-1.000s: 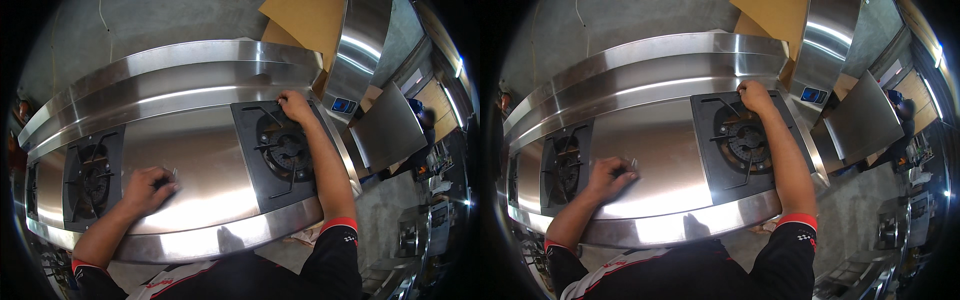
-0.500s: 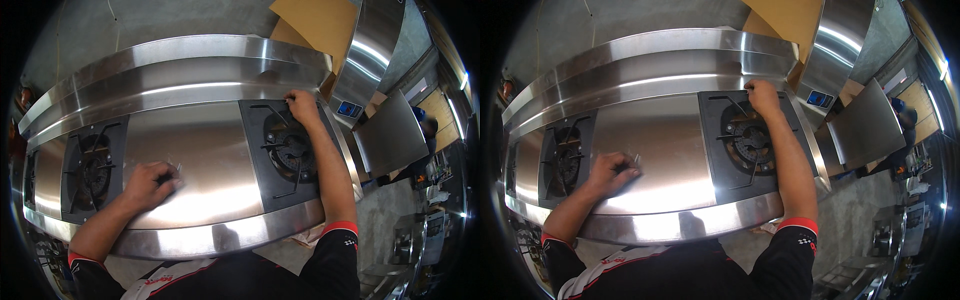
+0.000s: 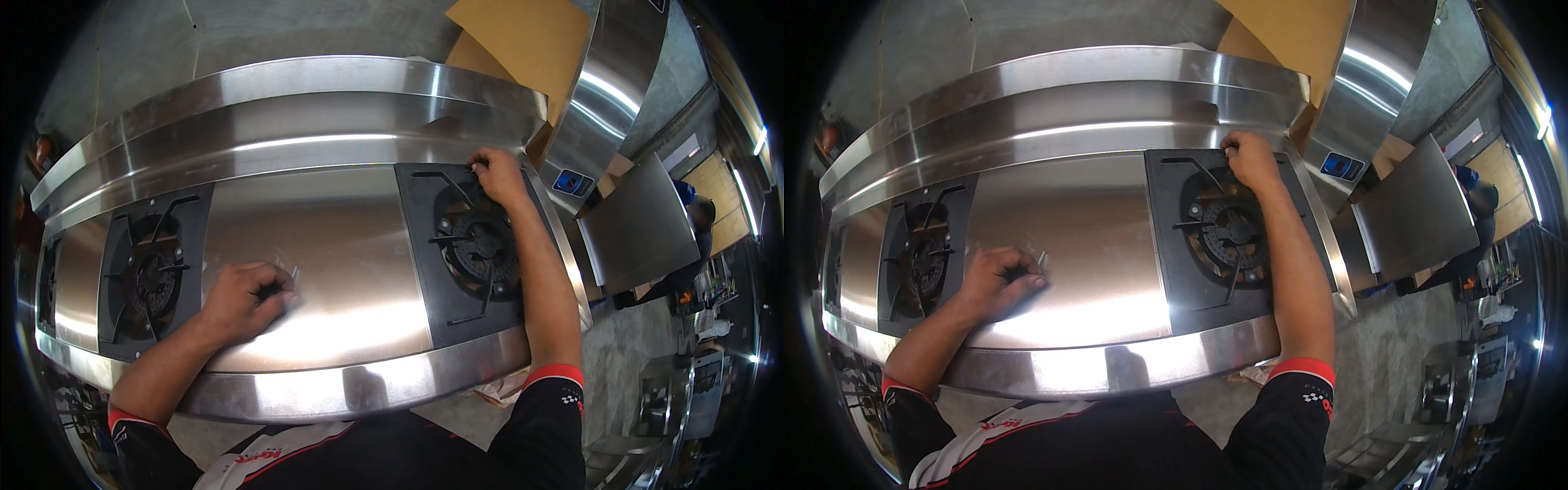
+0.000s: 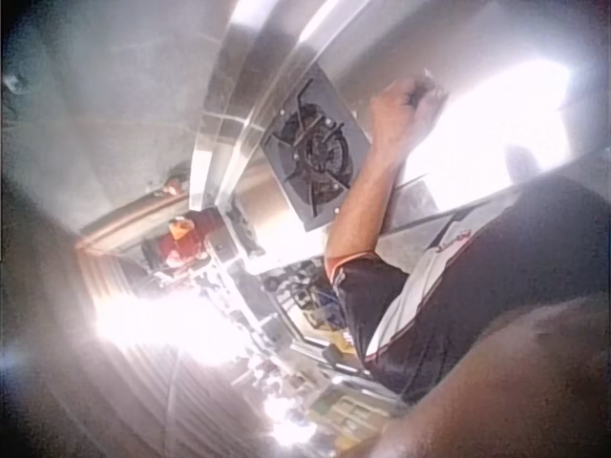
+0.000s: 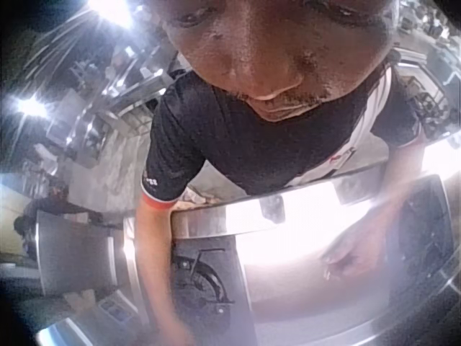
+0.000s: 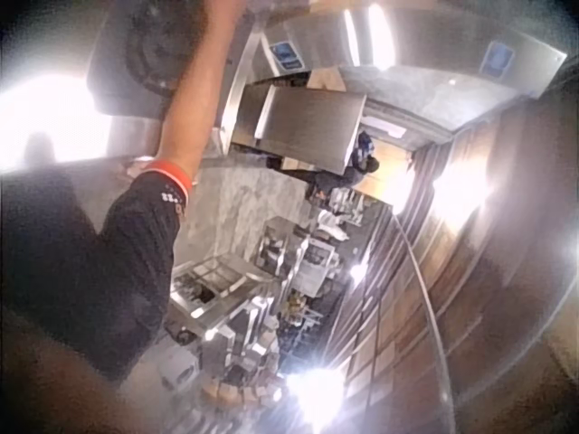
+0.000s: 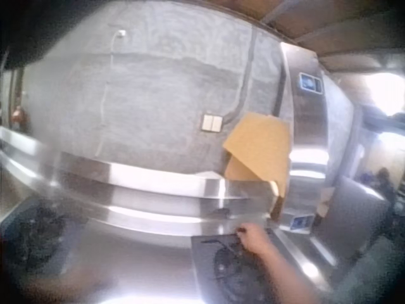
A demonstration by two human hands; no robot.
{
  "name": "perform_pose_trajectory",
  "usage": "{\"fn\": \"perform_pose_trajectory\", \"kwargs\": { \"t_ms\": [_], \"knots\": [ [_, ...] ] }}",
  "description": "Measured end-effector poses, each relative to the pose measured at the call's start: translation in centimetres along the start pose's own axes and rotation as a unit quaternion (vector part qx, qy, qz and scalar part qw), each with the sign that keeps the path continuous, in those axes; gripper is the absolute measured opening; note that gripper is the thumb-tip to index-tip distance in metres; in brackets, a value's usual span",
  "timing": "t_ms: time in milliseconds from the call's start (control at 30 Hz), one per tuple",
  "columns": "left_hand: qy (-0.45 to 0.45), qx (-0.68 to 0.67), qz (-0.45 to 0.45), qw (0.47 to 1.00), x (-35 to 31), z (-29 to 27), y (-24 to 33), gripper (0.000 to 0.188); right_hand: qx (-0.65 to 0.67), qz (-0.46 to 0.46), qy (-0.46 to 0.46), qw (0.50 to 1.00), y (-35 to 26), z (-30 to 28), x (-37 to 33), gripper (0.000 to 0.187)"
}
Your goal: The person unpacks a cardboard box labeled 'GRANDMA'S' and removes screws and a manual. They then install the burner grates onto a stainless steel gas stove by hand, placing them over the burners and securing them with screws. The person works methodically across the stove surface, handling each grate and screw individually.
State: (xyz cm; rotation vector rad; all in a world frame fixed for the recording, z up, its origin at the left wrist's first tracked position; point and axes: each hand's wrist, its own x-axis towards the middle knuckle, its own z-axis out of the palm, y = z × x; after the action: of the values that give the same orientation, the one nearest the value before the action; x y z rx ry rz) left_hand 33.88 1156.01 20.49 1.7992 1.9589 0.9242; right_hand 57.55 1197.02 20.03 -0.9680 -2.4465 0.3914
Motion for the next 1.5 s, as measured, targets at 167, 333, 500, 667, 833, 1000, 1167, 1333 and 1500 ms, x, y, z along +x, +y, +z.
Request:
{"fn": "perform_pose_trajectory", "kwargs": {
  "t_ms": [167, 333, 500, 667, 833, 1000, 1167, 1333, 1500],
  "knots": [
    [-0.007, 0.005, -0.003, 1.000, -0.1, 0.1, -0.3, 0.021, -0.033, -0.006, 0.015, 0.999, -0.6, 0.0, -0.1, 0.015],
    [-0.007, -0.006, 0.002, 1.000, -0.2, 0.1, -0.4, 0.020, -0.073, -0.010, 0.021, 0.997, -1.6, 0.3, -0.3, 0.015],
    [0.015, -0.006, 0.023, 1.000, 0.0, 0.3, -0.4, 0.020, -0.099, -0.023, 0.030, 0.994, -1.4, 0.6, -0.2, 0.015],
    [0.014, -0.005, 0.027, 1.000, 0.0, 0.4, -0.6, 0.019, -0.021, 0.013, 0.018, 1.000, -1.2, 0.5, -0.1, 0.015],
    [0.000, -0.004, 0.020, 1.000, 0.0, 0.2, -0.7, 0.019, -0.029, 0.010, 0.019, 0.999, -1.4, 0.5, -0.2, 0.015],
    [-0.007, -0.009, 0.015, 1.000, -0.2, 0.1, -0.5, 0.020, -0.081, 0.016, 0.011, 0.997, -1.9, 0.2, -0.3, 0.017],
    [-0.016, 0.002, -0.005, 1.000, -0.5, -0.1, -0.3, 0.020, -0.117, 0.033, -0.007, 0.993, -1.6, -0.2, -0.2, 0.026],
    [-0.022, 0.002, -0.031, 0.999, 0.1, -0.3, 1.3, 0.020, -0.120, 0.003, 0.041, 0.992, 0.4, -2.2, -1.4, 0.040],
    [-0.037, -0.152, -0.036, 0.987, 0.4, 0.9, 3.9, 0.019, 0.025, -0.136, 0.020, 0.990, -14.2, -8.6, -10.0, 0.048]
  ]
}}
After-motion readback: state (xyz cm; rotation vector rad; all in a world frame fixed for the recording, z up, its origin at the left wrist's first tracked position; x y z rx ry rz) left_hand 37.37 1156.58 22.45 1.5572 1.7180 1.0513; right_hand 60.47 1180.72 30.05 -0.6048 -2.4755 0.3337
